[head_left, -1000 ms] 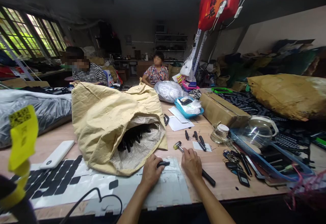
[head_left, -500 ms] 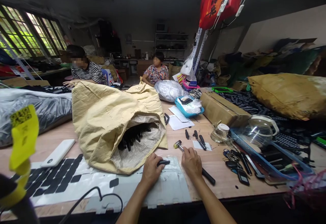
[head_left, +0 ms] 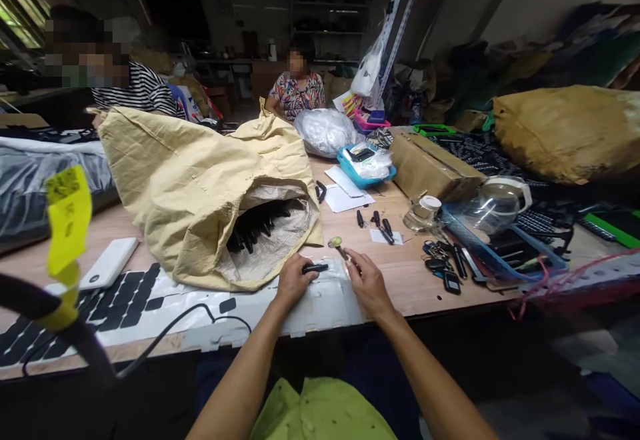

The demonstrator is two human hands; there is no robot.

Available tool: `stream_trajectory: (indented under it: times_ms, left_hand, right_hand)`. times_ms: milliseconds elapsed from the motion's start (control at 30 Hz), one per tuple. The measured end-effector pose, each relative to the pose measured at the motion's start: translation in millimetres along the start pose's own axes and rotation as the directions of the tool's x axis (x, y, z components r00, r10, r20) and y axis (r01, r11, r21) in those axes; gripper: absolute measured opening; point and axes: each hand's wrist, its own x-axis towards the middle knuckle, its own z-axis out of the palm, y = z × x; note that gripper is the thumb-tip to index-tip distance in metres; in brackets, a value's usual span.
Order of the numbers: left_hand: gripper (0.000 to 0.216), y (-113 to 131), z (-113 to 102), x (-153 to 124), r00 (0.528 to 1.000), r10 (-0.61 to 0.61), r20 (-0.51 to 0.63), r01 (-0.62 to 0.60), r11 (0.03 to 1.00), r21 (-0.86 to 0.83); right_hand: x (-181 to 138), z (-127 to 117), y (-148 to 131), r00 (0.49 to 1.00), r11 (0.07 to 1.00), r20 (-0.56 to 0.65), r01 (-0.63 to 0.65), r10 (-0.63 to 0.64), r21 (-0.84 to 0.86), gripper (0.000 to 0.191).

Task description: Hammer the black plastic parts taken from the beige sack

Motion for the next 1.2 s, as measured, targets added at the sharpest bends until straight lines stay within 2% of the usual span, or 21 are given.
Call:
stream_trajectory:
  times_ms: [100, 200, 433, 600, 700, 800, 933, 1067, 1200]
  left_hand:
    - [0.016, 1.5, -0.4, 0.8, 1.000, -0.029, 0.001, 0.029, 1.000, -0.011]
    - [0.015, 3.7, -0.8, 1.3, 0.999, -0.047, 0.000, 0.047, 0.999, -0.009]
    - [0.014, 4.4, 1.2, 2.1, 0.998, -0.059, -0.013, 0.059, 0.998, -0.005]
    - [0.012, 4.1, 2.0, 1.9, 0.998, -0.053, -0.020, 0.053, 0.998, -0.028]
    - [0.011, 5.5, 1.3, 1.2, 0.998, -0.060, -0.023, 0.060, 0.998, -0.022]
    - [0.012, 7.8, 0.1, 0.9, 0.997, -0.074, -0.023, 0.074, 0.997, -0.019]
    - [0.014, 10.1, -1.1, 0.6, 0.996, -0.084, -0.015, 0.084, 0.996, -0.008]
    - [0.014, 9.1, -0.5, -1.3, 0.997, -0.079, -0.021, 0.078, 0.997, -0.012]
    - [0.014, 7.7, -0.7, -0.1, 0.998, -0.064, -0.012, 0.063, 0.998, -0.010]
  right_hand:
    - [-16.7, 8.6, -14.0, 0.996, 0.995, 0.089, 0.018, -0.027, 0.099, 0.036]
    - [-25.3, 17.8, -22.6, 0.990, 0.994, 0.126, 0.043, -0.055, 0.102, 0.037]
    - [-29.2, 23.6, -30.3, 0.980, 0.990, 0.199, 0.047, -0.019, -0.136, 0.041]
    - [-28.5, 17.1, -28.9, 0.990, 0.987, 0.138, 0.045, -0.024, -0.152, 0.041]
    - [-31.4, 16.2, -26.5, 0.990, 0.985, 0.143, 0.042, -0.018, -0.165, 0.040]
    - [-29.7, 17.2, -20.8, 0.990, 0.979, 0.141, 0.025, 0.004, -0.200, 0.040]
    - [-8.3, 15.7, -2.6, 0.997, 0.956, 0.062, -0.029, 0.049, -0.291, 0.042]
    - [18.9, 13.4, 24.8, 0.992, 0.863, 0.012, -0.100, 0.122, -0.496, 0.038]
    - [27.1, 16.3, 43.2, 0.992, 0.772, 0.013, -0.087, 0.122, -0.629, 0.035]
